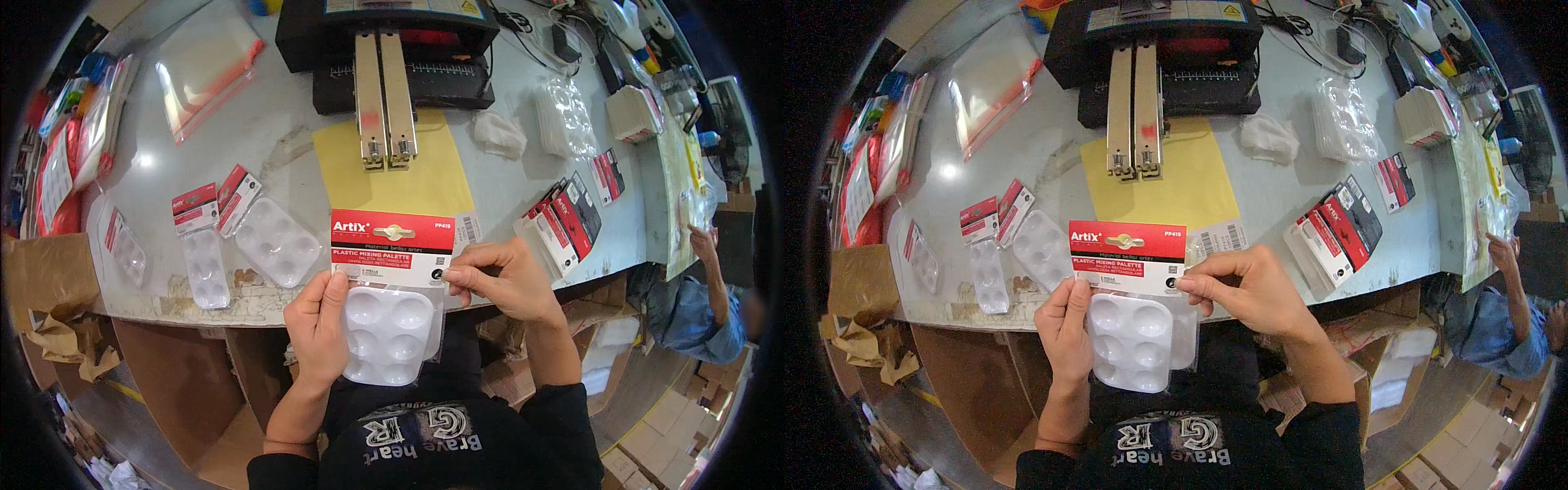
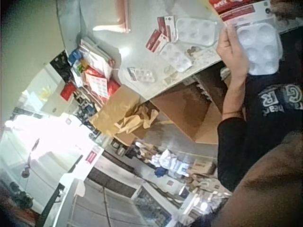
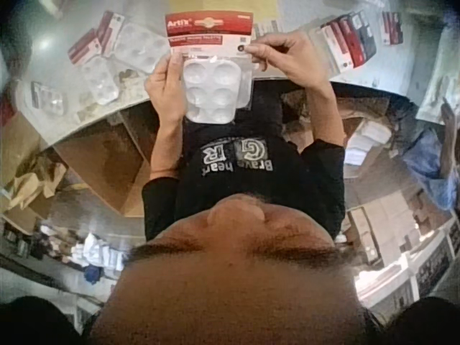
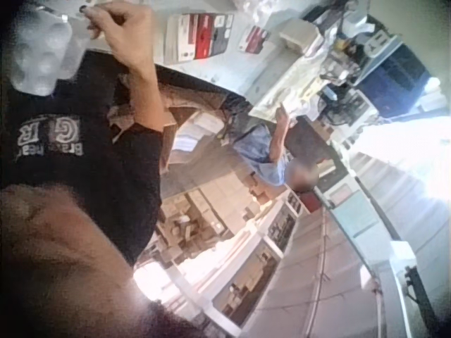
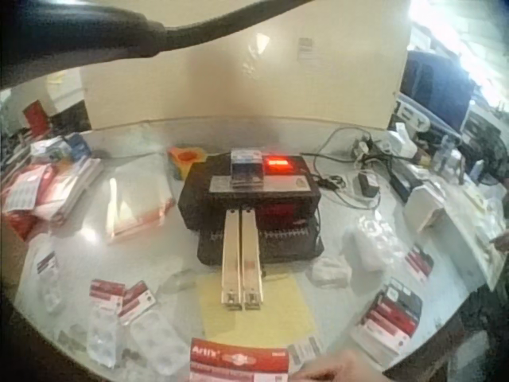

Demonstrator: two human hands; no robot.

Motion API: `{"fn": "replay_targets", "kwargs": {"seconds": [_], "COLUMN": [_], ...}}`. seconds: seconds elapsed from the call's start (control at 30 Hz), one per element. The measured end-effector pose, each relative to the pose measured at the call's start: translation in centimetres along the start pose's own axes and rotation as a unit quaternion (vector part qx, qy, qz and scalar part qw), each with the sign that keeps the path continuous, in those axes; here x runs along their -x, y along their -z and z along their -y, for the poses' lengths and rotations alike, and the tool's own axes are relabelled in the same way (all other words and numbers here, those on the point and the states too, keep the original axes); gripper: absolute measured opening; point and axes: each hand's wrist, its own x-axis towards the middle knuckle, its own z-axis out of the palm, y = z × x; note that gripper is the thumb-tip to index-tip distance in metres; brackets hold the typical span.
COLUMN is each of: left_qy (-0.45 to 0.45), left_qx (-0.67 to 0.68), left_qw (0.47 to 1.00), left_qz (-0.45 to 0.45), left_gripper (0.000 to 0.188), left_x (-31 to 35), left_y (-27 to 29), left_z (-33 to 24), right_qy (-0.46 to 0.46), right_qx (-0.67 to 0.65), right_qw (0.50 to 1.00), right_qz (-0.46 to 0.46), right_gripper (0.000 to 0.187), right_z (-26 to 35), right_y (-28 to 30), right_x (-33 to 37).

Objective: The person repeatedly picks up plastic mixing palettes and their red-and-white labels, inserts the palettes into clear plastic bags, and seals the bags. The person then places the sealed packages into a cardboard box. The process is repeated for multiple units.

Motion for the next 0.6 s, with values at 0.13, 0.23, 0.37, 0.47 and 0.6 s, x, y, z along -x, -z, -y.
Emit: {"fn": "replay_targets", "kwargs": {"seconds": [0.13, 0.23, 0.37, 0.47, 0.6], "left_qy": [-0.003, 0.011, 0.015, 0.025, 0.016], "left_qx": [-0.004, -0.006, -0.038, -0.108, -0.096], "left_qw": [1.000, 1.000, 0.999, 0.994, 0.995], "left_qz": [-0.016, -0.020, -0.013, 0.019, 0.011], "left_gripper": [0.026, 0.025, 0.023, 0.026, 0.026], "left_x": [-0.4, -0.3, 0.3, -1.0, -7.0], "left_y": [0.0, 0.0, 0.0, -0.3, -1.2], "left_z": [1.0, 0.9, -1.0, -1.6, 1.7], "right_qy": [-0.012, -0.018, -0.065, -0.124, -0.048], "right_qx": [-0.028, -0.076, -0.108, -0.165, -0.229], "right_qw": [0.999, 0.997, 0.992, 0.977, 0.965], "right_qz": [-0.017, -0.023, -0.022, -0.056, -0.122], "right_gripper": [0.016, 0.014, 0.011, 0.013, 0.014], "right_z": [-1.4, -1.5, -0.5, -0.6, -3.2], "right_y": [-0.1, -0.8, -2.3, -2.1, -1.0], "right_x": [-0.1, 0.0, 0.7, -0.6, -6.3]}}
